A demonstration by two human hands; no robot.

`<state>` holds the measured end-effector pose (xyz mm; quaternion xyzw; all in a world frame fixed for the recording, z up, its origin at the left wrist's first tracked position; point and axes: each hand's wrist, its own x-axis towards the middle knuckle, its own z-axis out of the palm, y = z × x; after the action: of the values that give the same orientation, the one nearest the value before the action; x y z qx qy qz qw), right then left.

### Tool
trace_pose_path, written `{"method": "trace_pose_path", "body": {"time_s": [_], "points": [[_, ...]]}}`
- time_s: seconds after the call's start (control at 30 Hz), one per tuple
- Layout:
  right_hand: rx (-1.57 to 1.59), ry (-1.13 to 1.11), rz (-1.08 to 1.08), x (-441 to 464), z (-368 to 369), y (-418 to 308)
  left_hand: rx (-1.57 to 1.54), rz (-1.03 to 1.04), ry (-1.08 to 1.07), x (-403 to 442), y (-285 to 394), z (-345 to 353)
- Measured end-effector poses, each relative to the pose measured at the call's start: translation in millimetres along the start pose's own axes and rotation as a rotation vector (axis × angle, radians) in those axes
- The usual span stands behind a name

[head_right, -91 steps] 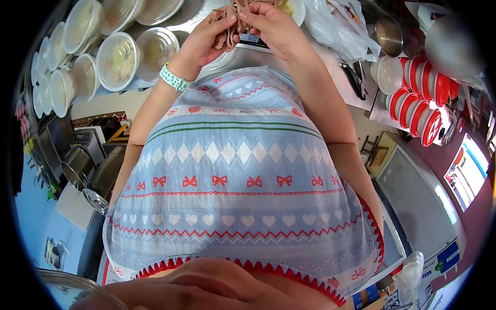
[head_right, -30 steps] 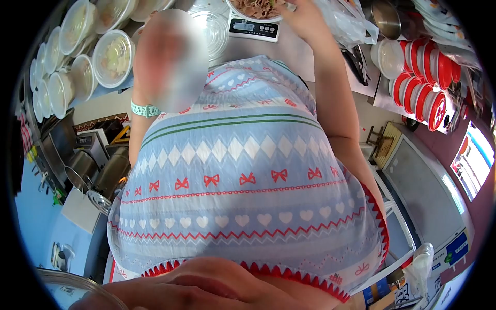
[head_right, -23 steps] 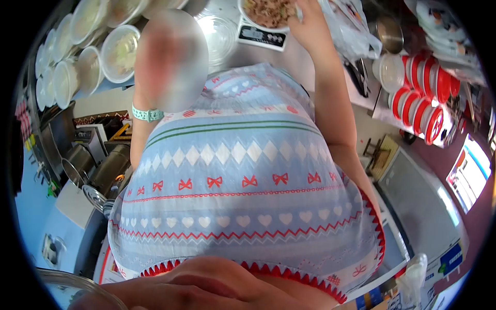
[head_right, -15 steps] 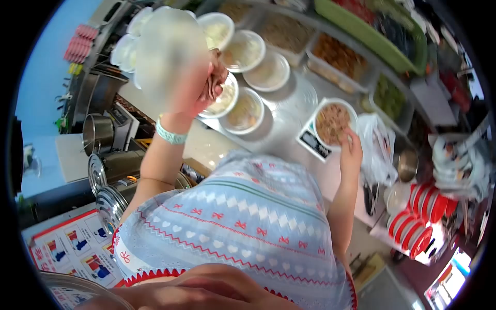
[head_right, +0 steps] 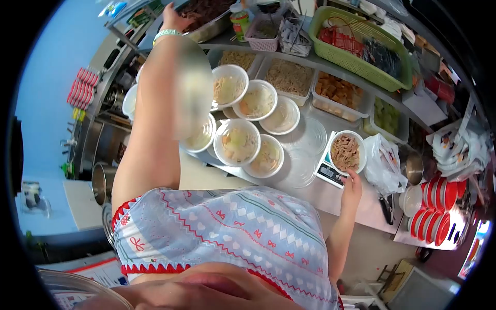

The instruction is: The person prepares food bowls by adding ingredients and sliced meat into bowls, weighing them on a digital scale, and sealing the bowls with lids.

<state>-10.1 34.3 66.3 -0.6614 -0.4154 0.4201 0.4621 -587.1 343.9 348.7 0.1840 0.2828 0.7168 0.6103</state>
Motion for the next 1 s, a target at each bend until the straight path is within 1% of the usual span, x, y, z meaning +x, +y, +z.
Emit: {"method": "trace_pose_path", "body": {"time_s": [0.07, 0.1, 0.17, 0.2, 0.23, 0.27, 0.33, 0.37, 0.43, 0.47, 0.53, 0.57, 0.6, 0.63, 0.67, 0.7, 0.77, 0.83, 0.87, 0.93, 0.97, 1.0], "points": [[0.005, 0.042, 0.036, -15, -4, 8, 0.163, 0.155, 0.202, 56, 9, -38], [0.03, 0.088, 0.043, -24, -4, 10, 0.279, 0.216, 0.198, 80, 25, -64], [0.053, 0.122, 0.064, -34, -15, 23, 0.506, 0.329, 0.18, 65, 13, -63], [0.11, 0.151, 0.017, -38, -18, 31, 0.607, 0.379, 0.152, 18, 1, -33], [0.11, 0.17, 0.031, -43, -24, 42, 0.572, 0.176, 0.146, 8, 3, -29], [0.026, 0.203, 0.093, -53, -30, 43, 0.544, -0.027, 0.144, 0, 4, -23], [0.192, 0.376, 0.081, -68, -16, 4, 0.422, 0.125, -0.079, 128, 54, -111], [0.304, 0.393, 0.063, -66, -14, 5, 0.35, 0.111, -0.183, 165, 74, -146], [0.286, 0.442, 0.063, -58, -18, 23, 0.109, -0.004, -0.15, 80, 36, -100], [0.284, 0.469, 0.07, -60, -16, 20, -0.029, -0.337, -0.825, 95, 32, -128], [0.464, 0.42, 0.174, -55, -13, 7, 0.161, -0.247, -0.847, -32, -34, -60], [0.461, 0.428, 0.17, -50, -11, 10, 0.338, -0.106, -0.472, -103, -72, -6], [0.489, 0.387, 0.206, -41, -7, 21, 0.517, -0.029, -0.08, -174, -109, 48], [0.515, 0.345, 0.226, -26, -9, 29, 0.553, -0.02, -0.204, -163, -113, 18], [0.459, 0.337, 0.225, -14, -10, 38, 0.583, -0.007, -0.327, -152, -117, -12], [0.403, 0.331, 0.217, -4, -10, 46, 0.38, -0.217, -0.73, -132, -114, -57], [0.4, 0.285, 0.38, 18, -14, 51, 0.391, -0.342, -0.897, -141, -132, -85], [0.496, 0.395, 0.53, 29, -7, 21, 0.743, -0.151, -0.633, -214, -191, -32], [0.488, 0.385, 0.512, 44, -11, 19, 0.892, -0.051, -0.599, -250, -218, -1], [0.263, 0.24, 0.397, 52, -14, 45, 1.099, -0.033, -0.721, -261, -276, 0], [-0.157, 0.375, 0.049, 65, -20, 68, 1.197, 0.041, -0.742, -262, -313, -8], [-0.547, 0.455, -0.327, 78, -23, 96, 1.321, 0.195, -0.752, -276, -340, 13]]}}
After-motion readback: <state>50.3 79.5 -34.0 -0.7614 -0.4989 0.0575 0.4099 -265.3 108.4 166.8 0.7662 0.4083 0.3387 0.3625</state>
